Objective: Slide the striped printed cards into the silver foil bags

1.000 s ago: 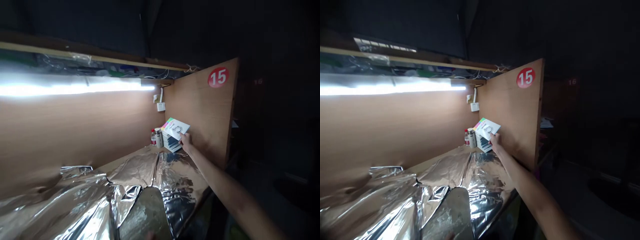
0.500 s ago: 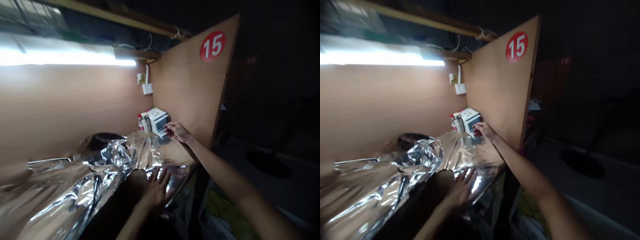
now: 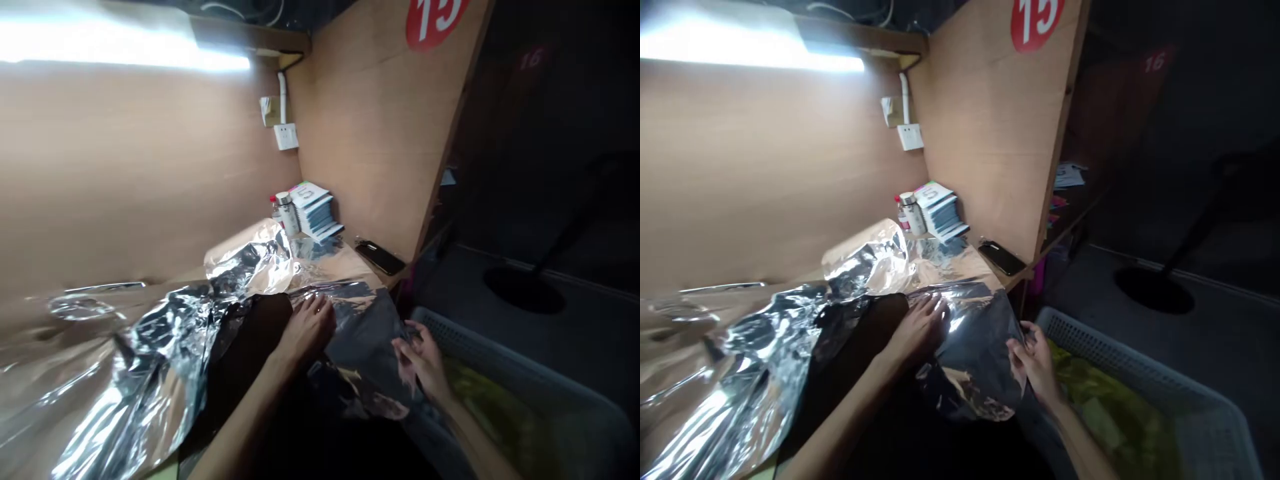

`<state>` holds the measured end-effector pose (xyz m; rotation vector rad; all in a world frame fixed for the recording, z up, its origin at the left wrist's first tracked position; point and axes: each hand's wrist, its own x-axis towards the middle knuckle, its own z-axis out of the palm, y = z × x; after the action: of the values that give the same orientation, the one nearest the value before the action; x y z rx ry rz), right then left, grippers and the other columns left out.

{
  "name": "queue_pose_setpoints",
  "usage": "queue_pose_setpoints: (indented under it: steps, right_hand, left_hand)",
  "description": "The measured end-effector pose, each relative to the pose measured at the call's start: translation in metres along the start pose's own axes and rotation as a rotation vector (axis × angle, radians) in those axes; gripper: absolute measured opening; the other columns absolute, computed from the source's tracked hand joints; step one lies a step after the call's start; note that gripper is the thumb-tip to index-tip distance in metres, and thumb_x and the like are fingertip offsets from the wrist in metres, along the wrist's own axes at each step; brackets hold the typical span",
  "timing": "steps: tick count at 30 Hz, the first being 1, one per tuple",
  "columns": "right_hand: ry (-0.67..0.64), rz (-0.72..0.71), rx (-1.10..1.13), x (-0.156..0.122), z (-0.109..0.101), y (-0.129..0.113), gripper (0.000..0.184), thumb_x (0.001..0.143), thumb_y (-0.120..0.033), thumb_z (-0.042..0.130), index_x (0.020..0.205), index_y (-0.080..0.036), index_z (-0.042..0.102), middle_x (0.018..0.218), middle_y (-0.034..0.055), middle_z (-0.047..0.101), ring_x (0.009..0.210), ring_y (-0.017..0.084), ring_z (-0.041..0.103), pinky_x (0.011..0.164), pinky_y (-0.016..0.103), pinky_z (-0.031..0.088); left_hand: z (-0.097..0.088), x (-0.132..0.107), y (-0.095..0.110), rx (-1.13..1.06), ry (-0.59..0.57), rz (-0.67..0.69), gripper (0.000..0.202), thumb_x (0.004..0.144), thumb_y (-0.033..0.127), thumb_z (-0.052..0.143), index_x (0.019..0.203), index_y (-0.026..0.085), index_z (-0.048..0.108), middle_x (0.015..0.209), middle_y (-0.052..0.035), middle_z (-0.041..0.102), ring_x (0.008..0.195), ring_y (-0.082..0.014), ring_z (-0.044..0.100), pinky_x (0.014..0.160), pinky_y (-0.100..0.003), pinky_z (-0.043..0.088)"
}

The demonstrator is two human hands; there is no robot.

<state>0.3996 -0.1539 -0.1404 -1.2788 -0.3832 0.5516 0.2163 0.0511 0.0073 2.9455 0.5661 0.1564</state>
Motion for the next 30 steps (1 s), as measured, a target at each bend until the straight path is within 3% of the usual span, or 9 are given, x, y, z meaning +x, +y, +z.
queue_pose_setpoints:
  steps: [3, 7, 9, 13, 19, 23, 26, 28, 30]
  right_hand:
    - [0.016, -0.105, -0.239, 0.004, -0.009, -0.028, 0.038, 0.083, -0.053, 0.078, 0.102, -0.023, 0.064, 0.081, 0.0042, 0.071, 0.060, 0.019, 0.062, 0.056, 0.031, 0.048]
    - [-0.004, -0.260, -0.532, 0.012, -0.008, -0.064, 0.032, 0.093, -0.050, 0.064, 0.079, -0.021, 0.062, 0.067, 0.0014, 0.064, 0.061, 0.019, 0.059, 0.059, 0.029, 0.043]
    - [-0.015, -0.323, -0.634, 0.017, -0.003, -0.073, 0.033, 0.096, -0.046, 0.059, 0.076, -0.021, 0.061, 0.066, 0.0004, 0.063, 0.063, 0.018, 0.059, 0.062, 0.028, 0.041]
    - [-0.046, -0.374, -0.802, 0.023, 0.005, -0.087, 0.041, 0.101, -0.044, 0.053, 0.067, -0.021, 0.058, 0.060, -0.0009, 0.060, 0.060, 0.016, 0.056, 0.063, 0.027, 0.035]
    - [-0.075, -0.354, -0.971, 0.034, 0.006, -0.103, 0.045, 0.101, -0.045, 0.054, 0.064, -0.020, 0.062, 0.062, 0.0016, 0.065, 0.064, 0.017, 0.058, 0.062, 0.027, 0.030]
    - [-0.143, -0.330, -0.923, 0.045, 0.001, -0.098, 0.042, 0.100, -0.040, 0.056, 0.065, -0.019, 0.064, 0.063, 0.0018, 0.067, 0.067, 0.017, 0.063, 0.064, 0.026, 0.035]
    - [-0.179, -0.301, -0.887, 0.047, -0.007, -0.099, 0.040, 0.100, -0.042, 0.055, 0.070, -0.018, 0.067, 0.064, 0.0014, 0.066, 0.066, 0.018, 0.063, 0.064, 0.026, 0.038]
    - [-0.129, -0.352, -0.880, 0.040, -0.011, -0.111, 0.036, 0.102, -0.043, 0.052, 0.085, -0.018, 0.072, 0.076, 0.0035, 0.070, 0.076, 0.021, 0.065, 0.071, 0.028, 0.043]
    - [-0.085, -0.505, -0.886, 0.024, -0.011, -0.129, 0.036, 0.103, -0.046, 0.052, 0.113, -0.019, 0.073, 0.103, 0.0093, 0.071, 0.101, 0.026, 0.065, 0.090, 0.034, 0.046]
  left_hand:
    - [-0.005, -0.024, 0.033, -0.051, -0.085, 0.200, 0.025, 0.101, 0.036, 0.058, 0.119, 0.023, 0.070, 0.132, -0.0087, 0.069, 0.116, -0.0245, 0.064, 0.100, -0.035, 0.052]
    - [0.009, -0.057, 0.059, 0.025, -0.153, 0.425, 0.033, 0.095, 0.031, 0.068, 0.127, 0.026, 0.068, 0.132, -0.0091, 0.069, 0.119, -0.0308, 0.062, 0.095, -0.040, 0.055]
    - [0.012, -0.064, 0.061, 0.078, -0.168, 0.436, 0.030, 0.097, 0.020, 0.061, 0.125, 0.024, 0.069, 0.125, -0.0105, 0.071, 0.118, -0.0319, 0.064, 0.096, -0.042, 0.055]
    - [-0.002, -0.064, 0.063, 0.110, -0.305, 0.398, 0.033, 0.096, 0.008, 0.052, 0.118, 0.022, 0.072, 0.099, -0.0098, 0.075, 0.086, -0.0251, 0.071, 0.077, -0.035, 0.059]
    - [-0.013, -0.072, 0.077, 0.132, -0.252, 0.436, 0.022, 0.098, 0.017, 0.055, 0.110, 0.022, 0.073, 0.108, -0.0110, 0.075, 0.094, -0.0290, 0.070, 0.084, -0.042, 0.058]
    - [-0.021, -0.065, 0.069, -0.069, -0.234, 0.327, 0.026, 0.096, 0.010, 0.049, 0.086, 0.020, 0.070, 0.086, -0.0055, 0.072, 0.071, -0.0181, 0.063, 0.066, -0.029, 0.047]
    - [-0.028, -0.047, 0.054, -0.316, -0.239, 0.101, 0.025, 0.089, 0.018, 0.062, 0.064, 0.020, 0.066, 0.060, 0.0027, 0.058, 0.056, -0.0116, 0.049, 0.056, -0.026, 0.033]
    - [-0.028, -0.034, 0.044, -0.484, -0.261, -0.061, 0.023, 0.079, 0.027, 0.075, 0.060, 0.018, 0.066, 0.053, 0.0052, 0.051, 0.054, -0.0102, 0.043, 0.054, -0.025, 0.028]
    - [-0.027, -0.025, 0.037, -0.693, -0.287, -0.153, 0.027, 0.075, 0.036, 0.081, 0.062, 0.016, 0.067, 0.054, 0.0053, 0.052, 0.055, -0.0102, 0.043, 0.053, -0.024, 0.028]
